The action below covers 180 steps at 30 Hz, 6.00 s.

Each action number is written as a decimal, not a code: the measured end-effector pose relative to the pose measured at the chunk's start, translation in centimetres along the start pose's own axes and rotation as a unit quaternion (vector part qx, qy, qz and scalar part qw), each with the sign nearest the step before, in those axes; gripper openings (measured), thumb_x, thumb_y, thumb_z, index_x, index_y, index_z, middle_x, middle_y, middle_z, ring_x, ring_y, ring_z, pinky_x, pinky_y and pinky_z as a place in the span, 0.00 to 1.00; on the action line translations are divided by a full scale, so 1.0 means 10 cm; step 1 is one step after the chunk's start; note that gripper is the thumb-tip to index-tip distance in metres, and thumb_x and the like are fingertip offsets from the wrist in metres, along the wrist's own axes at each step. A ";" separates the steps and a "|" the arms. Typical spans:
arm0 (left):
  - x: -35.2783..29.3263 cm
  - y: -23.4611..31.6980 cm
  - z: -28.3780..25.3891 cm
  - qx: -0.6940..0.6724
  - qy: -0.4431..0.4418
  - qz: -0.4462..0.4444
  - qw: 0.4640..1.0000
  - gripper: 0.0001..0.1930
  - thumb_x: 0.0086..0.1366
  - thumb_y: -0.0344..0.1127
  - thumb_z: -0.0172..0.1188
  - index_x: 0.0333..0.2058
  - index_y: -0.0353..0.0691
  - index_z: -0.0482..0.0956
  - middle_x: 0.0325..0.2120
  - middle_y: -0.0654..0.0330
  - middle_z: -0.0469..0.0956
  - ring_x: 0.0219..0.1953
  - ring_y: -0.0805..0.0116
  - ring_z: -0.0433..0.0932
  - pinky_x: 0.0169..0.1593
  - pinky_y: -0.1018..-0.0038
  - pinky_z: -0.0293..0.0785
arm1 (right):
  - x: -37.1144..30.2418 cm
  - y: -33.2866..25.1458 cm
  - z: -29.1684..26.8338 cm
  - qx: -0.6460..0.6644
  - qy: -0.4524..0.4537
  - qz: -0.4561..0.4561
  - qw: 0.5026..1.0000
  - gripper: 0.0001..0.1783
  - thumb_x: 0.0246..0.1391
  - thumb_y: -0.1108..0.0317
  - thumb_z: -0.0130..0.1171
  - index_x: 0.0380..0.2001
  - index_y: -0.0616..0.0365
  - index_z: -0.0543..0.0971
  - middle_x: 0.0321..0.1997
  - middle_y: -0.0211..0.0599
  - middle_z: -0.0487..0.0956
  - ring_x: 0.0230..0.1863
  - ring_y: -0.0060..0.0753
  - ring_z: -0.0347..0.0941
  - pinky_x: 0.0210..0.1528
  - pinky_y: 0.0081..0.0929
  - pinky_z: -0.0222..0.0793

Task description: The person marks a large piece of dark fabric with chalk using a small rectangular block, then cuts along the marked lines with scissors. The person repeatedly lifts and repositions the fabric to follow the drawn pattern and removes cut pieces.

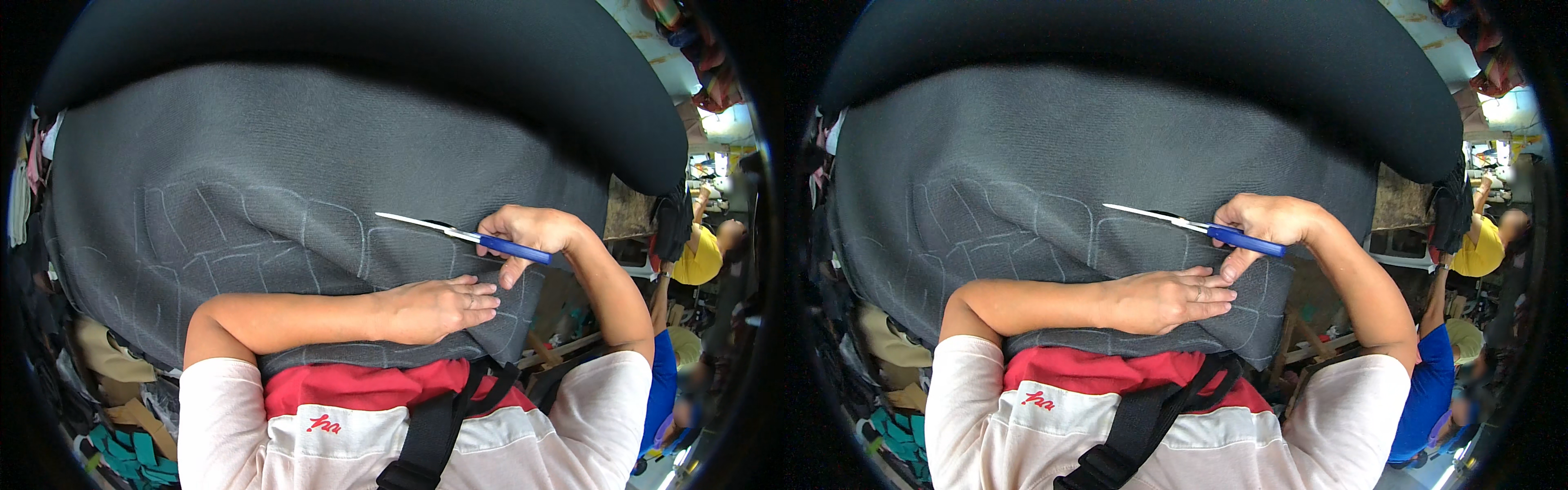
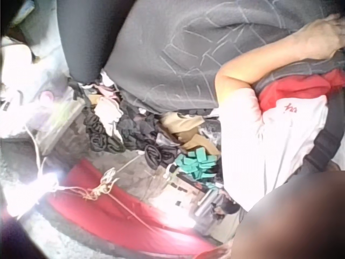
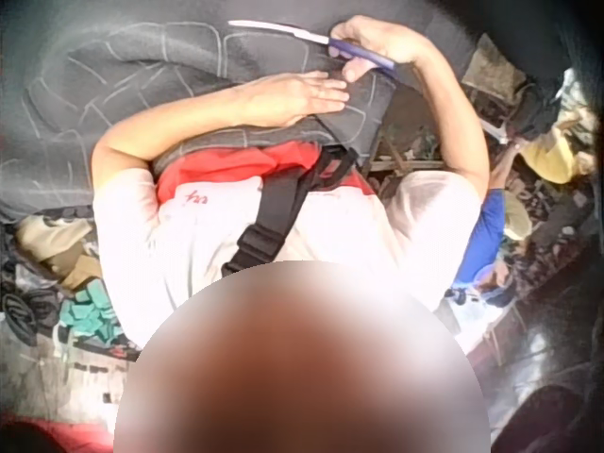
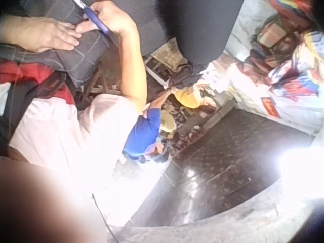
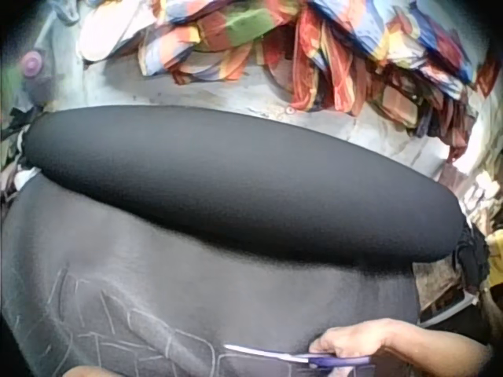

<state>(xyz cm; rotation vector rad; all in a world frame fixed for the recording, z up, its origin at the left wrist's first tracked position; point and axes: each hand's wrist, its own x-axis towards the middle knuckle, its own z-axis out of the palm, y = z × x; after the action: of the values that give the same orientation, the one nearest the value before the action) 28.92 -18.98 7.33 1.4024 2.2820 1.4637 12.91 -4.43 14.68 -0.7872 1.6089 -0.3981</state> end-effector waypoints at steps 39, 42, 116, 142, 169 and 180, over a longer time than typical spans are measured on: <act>-0.02 -0.17 0.05 -0.067 -0.009 -0.024 0.997 0.24 0.52 0.21 0.50 0.51 0.31 0.68 0.55 0.49 0.65 0.62 0.55 0.59 0.61 0.63 0.61 | 0.42 -0.35 -0.09 -0.033 -0.007 -0.039 0.999 0.37 0.16 0.54 0.80 0.33 0.63 0.76 0.21 0.23 0.70 0.24 0.17 0.64 0.26 0.20 0.62; -0.01 -0.19 0.08 -0.066 -0.009 -0.025 0.997 0.24 0.52 0.21 0.49 0.51 0.31 0.69 0.55 0.49 0.65 0.61 0.54 0.59 0.62 0.62 0.59 | 0.52 -0.44 -0.10 -0.071 -0.005 -0.051 0.996 0.40 0.17 0.52 0.80 0.37 0.62 0.75 0.23 0.25 0.70 0.25 0.19 0.65 0.28 0.21 0.63; -2.00 -0.36 -3.16 -0.392 0.761 -0.222 0.467 0.74 0.35 0.73 0.63 0.61 0.42 0.16 0.62 0.35 0.27 0.64 0.32 0.35 0.54 0.30 0.45 | 0.31 0.31 0.19 0.221 0.552 -0.112 0.796 0.33 0.28 0.76 0.76 0.39 0.60 0.67 0.23 0.27 0.71 0.23 0.16 0.69 0.23 0.14 0.66; -0.01 -1.82 -3.19 -0.342 0.690 -0.183 0.611 0.58 0.47 0.59 0.67 0.63 0.36 0.38 0.64 0.43 0.29 0.65 0.38 0.33 0.57 0.41 0.58 | -0.85 1.94 -2.80 0.292 0.871 0.113 0.379 0.22 0.38 0.57 0.72 0.26 0.65 0.76 0.24 0.40 0.77 0.23 0.32 0.73 0.29 0.30 0.69; -2.82 0.75 -0.90 0.319 0.316 -0.752 0.482 0.38 0.52 0.49 0.63 0.60 0.48 0.60 0.64 0.50 0.49 0.66 0.50 0.46 0.60 0.41 0.46 | 0.09 0.78 0.34 0.045 0.544 0.018 0.838 0.24 0.37 0.76 0.68 0.41 0.64 0.72 0.21 0.25 0.72 0.24 0.16 0.67 0.28 0.16 0.65; -0.26 0.12 -1.29 0.326 -0.030 -0.213 0.921 0.48 0.41 0.56 0.68 0.58 0.35 0.61 0.60 0.41 0.54 0.64 0.48 0.52 0.62 0.47 0.49 | 0.02 0.08 -0.58 0.087 0.294 0.093 0.947 0.22 0.33 0.59 0.75 0.24 0.60 0.74 0.15 0.27 0.72 0.16 0.16 0.67 0.18 0.16 0.60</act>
<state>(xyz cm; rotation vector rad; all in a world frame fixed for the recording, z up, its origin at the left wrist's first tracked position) 24.63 -29.46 14.20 0.9086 2.9230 0.5413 7.05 -5.01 15.18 -0.3868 2.1464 -0.6722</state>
